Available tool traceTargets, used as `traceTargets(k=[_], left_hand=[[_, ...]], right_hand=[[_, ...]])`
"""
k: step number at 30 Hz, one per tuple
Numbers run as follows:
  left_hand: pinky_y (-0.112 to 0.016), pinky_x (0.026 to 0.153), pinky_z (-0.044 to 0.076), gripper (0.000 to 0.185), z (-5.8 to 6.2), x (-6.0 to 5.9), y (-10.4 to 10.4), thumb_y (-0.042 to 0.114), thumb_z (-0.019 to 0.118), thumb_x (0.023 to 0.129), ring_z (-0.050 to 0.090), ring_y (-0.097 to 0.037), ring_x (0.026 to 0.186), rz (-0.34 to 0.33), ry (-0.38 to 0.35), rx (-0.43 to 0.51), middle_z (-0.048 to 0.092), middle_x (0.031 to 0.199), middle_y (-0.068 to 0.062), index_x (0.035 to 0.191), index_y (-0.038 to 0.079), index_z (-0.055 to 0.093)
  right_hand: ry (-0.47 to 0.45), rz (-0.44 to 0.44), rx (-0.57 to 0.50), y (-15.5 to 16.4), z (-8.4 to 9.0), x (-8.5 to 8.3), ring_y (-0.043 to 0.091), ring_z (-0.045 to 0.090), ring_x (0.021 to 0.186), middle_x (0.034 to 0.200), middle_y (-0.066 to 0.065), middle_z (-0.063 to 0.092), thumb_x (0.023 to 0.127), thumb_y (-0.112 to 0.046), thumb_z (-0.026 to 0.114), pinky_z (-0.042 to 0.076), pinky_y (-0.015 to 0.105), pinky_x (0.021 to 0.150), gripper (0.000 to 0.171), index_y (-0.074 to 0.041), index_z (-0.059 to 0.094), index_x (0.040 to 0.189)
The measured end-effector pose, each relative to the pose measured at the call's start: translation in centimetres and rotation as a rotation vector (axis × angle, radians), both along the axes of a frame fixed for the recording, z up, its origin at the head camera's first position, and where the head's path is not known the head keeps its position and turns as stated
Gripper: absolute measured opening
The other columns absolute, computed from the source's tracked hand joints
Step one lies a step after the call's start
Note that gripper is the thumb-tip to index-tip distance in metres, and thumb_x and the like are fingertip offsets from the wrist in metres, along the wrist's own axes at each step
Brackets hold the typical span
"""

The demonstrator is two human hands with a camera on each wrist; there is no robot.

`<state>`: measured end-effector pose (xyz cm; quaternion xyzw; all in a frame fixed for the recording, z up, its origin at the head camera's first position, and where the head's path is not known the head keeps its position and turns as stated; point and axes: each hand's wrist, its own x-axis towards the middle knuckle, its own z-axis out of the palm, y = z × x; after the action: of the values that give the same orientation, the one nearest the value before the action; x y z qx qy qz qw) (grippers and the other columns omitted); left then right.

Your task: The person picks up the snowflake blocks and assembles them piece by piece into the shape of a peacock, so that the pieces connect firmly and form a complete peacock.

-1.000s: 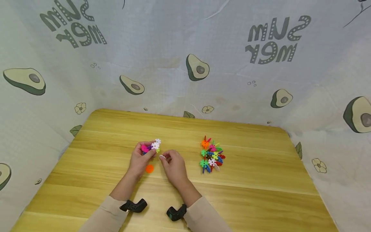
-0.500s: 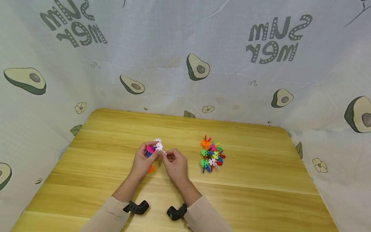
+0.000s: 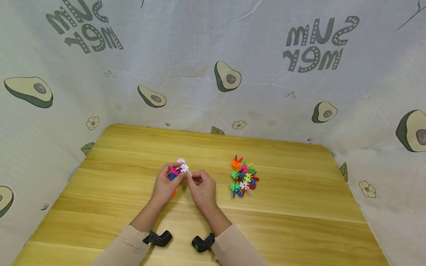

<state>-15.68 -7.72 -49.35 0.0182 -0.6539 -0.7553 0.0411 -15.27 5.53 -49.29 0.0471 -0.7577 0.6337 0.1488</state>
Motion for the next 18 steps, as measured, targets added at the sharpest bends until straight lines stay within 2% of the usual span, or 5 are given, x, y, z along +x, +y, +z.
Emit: traceTargets(k=[4, 8, 13, 18], left_hand=[[-0.016, 0.075, 0.059, 0.033, 0.02, 0.04, 0.08, -0.001, 0.072, 0.092, 0.067, -0.006, 0.087, 0.01, 0.003, -0.028, 0.066, 0.115, -0.023, 0.123, 0.0, 0.06], [-0.014, 0.073, 0.056, 0.032, 0.09, 0.12, 0.02, 0.0, 0.073, 0.091, 0.064, -0.004, 0.085, 0.021, 0.014, -0.083, 0.068, 0.112, -0.024, 0.121, 0.0, 0.061], [-0.013, 0.07, 0.053, 0.031, 0.1, 0.18, 0.0, 0.0, 0.074, 0.09, 0.061, -0.004, 0.083, 0.036, 0.078, -0.166, 0.069, 0.11, -0.024, 0.119, 0.002, 0.064], [-0.013, 0.069, 0.052, 0.03, 0.1, 0.32, 0.05, 0.002, 0.077, 0.088, 0.058, -0.004, 0.081, 0.059, 0.149, -0.276, 0.07, 0.111, -0.017, 0.116, 0.005, 0.066]], right_hand=[[0.021, 0.022, -0.029, 0.27, -0.68, -0.26, 0.029, 0.076, 0.077, 0.087, 0.022, 0.076, 0.086, 0.003, 0.078, 0.058, 0.013, 0.065, 0.01, 0.005, 0.068, 0.085], [0.032, 0.045, -0.069, 0.43, -0.78, -0.24, 0.023, 0.076, 0.076, 0.087, 0.021, 0.076, 0.087, -0.002, 0.079, 0.059, 0.016, 0.064, 0.011, 0.002, 0.069, 0.084], [0.018, 0.027, -0.067, 0.42, -0.6, -0.12, 0.009, 0.072, 0.073, 0.087, 0.021, 0.076, 0.086, -0.002, 0.08, 0.056, 0.013, 0.062, 0.01, 0.003, 0.071, 0.085], [0.02, 0.008, -0.032, 0.44, -0.57, -0.13, 0.005, 0.068, 0.07, 0.087, 0.021, 0.076, 0.085, -0.001, 0.081, 0.053, 0.012, 0.06, 0.009, 0.002, 0.073, 0.084]])
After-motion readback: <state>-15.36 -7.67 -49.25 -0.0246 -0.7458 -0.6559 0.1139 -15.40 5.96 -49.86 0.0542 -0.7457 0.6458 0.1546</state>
